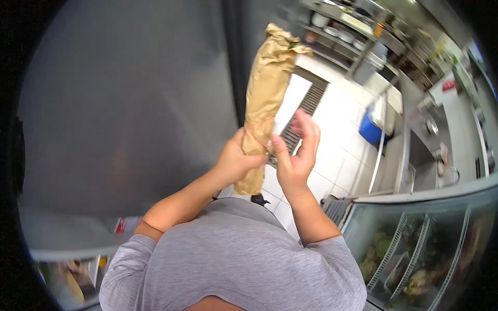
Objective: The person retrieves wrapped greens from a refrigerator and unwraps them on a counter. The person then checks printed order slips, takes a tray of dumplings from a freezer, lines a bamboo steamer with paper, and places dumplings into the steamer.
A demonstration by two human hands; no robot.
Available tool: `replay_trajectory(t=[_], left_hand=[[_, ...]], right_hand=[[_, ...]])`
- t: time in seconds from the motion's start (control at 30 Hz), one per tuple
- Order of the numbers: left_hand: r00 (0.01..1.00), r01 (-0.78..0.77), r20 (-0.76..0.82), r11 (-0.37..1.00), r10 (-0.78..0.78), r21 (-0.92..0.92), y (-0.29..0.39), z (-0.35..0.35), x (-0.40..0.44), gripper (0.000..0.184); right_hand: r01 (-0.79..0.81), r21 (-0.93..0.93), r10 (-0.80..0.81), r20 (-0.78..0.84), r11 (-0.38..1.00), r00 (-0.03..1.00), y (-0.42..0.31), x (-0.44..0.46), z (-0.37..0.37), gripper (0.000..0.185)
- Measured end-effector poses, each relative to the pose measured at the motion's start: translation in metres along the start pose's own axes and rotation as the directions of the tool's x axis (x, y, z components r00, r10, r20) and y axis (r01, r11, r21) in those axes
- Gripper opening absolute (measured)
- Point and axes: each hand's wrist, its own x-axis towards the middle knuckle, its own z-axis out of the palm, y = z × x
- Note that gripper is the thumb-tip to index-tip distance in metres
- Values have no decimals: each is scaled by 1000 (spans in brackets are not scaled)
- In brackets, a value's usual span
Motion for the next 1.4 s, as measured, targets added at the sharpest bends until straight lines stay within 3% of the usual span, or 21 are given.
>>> replay_trajectory(t=[0.03,0.07,0.13,0.2,0.37,0.53,0.6,0.63,0.67,0.73,0.8,0.87,0.9,0.93,1.0,1.07,1.13,1.2,1.33,1.4], left_hand=[[1000,-13,-15,1000,13,-2,-9,11,25,60],[999,-24,-32,1000,23,-9,-16,23,46,57],[998,-58,34,996,55,72,-19,53,79,53],[996,-74,62,974,62,216,-7,82,105,52],[991,10,124,930,-59,366,-26,133,181,58],[994,-12,105,905,-37,425,-49,151,276,64],[984,-127,166,909,66,396,-59,158,319,65],[984,-121,171,899,53,421,-62,164,343,54],[980,-143,183,903,73,405,-63,169,364,54],[960,-215,233,939,154,267,-55,186,410,63],[954,-166,281,966,106,200,-52,202,452,61],[920,-170,365,984,140,51,-64,217,489,60],[923,-97,376,995,86,9,-56,221,503,61],[925,-95,371,995,80,21,-58,226,516,61],[920,-10,386,990,66,-144,-68,234,544,62],[939,-10,339,992,51,-123,-77,239,573,61],[945,41,325,999,-49,31,-80,247,601,59],[954,114,254,977,-159,181,-74,244,624,59],[988,154,-50,973,-148,171,-85,238,629,63],[944,226,-279,962,-176,155,-96,228,606,67]], right_hand=[[118,-126,-114,38,985,993,15,11,-19,42],[144,-176,-133,75,974,988,22,22,-30,30],[196,-337,-133,200,921,971,48,38,-55,26],[159,-398,-97,171,904,980,72,50,-71,23],[-10,-553,67,84,833,994,140,73,-94,11],[-66,-672,210,135,737,968,215,134,-93,10],[-76,-663,244,164,745,956,243,166,-99,11],[-70,-673,235,158,737,959,259,182,-101,12],[-59,-688,222,150,724,964,269,197,-103,12],[-120,-652,254,115,749,960,290,231,-114,13],[-101,-624,200,90,775,976,311,262,-128,12],[-193,-480,237,32,856,971,330,287,-143,8],[-312,-382,345,18,870,939,343,298,-152,6],[-315,-371,347,20,874,938,354,308,-157,6],[-534,-224,566,113,815,817,376,331,-163,6],[-521,-177,544,123,835,830,410,351,-166,9],[-524,-243,572,221,816,790,439,376,-178,14],[-307,-291,387,278,906,879,474,397,-179,18],[15,-92,23,396,996,918,526,438,-162,26],[-61,78,20,447,995,894,542,446,-150,38]])
